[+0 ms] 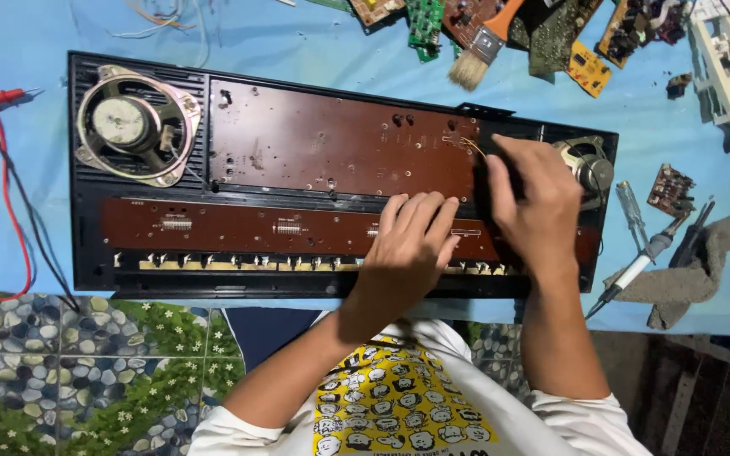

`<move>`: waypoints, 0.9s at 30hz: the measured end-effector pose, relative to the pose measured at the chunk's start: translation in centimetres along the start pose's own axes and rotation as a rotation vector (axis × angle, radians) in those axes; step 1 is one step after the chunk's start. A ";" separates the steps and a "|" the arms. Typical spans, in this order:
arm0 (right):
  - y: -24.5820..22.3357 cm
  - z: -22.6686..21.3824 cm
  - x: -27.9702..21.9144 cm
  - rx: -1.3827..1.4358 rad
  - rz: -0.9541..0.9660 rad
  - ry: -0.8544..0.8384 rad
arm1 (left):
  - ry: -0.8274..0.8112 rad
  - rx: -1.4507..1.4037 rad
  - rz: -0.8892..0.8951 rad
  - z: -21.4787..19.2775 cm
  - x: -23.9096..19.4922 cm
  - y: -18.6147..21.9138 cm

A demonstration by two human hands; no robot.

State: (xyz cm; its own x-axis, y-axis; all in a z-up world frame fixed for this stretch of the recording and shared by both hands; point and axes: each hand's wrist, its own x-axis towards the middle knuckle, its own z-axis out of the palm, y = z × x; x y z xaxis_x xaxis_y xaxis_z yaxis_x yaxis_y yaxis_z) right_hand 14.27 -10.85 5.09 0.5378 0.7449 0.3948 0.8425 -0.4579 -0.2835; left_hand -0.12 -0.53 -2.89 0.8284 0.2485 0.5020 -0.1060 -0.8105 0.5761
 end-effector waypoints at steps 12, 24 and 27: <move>1.9 -5.0 -4.7 0.300 0.509 -0.204 | -0.121 0.141 -0.035 -2.3 2.4 -0.9; 3.3 -4.2 -3.9 0.354 0.464 -0.410 | -0.377 0.483 -0.083 0.8 4.1 -2.1; 3.3 -4.3 -3.6 0.341 0.564 -0.448 | -0.475 0.483 -0.126 1.2 4.4 -1.9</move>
State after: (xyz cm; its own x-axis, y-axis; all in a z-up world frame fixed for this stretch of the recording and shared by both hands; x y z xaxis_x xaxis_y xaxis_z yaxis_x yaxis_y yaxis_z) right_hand 15.23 -17.16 6.51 0.7563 0.6020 -0.2562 0.3519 -0.7045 -0.6163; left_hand 4.38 1.48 -2.51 0.9813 0.1859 0.0491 0.1723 -0.9636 0.2043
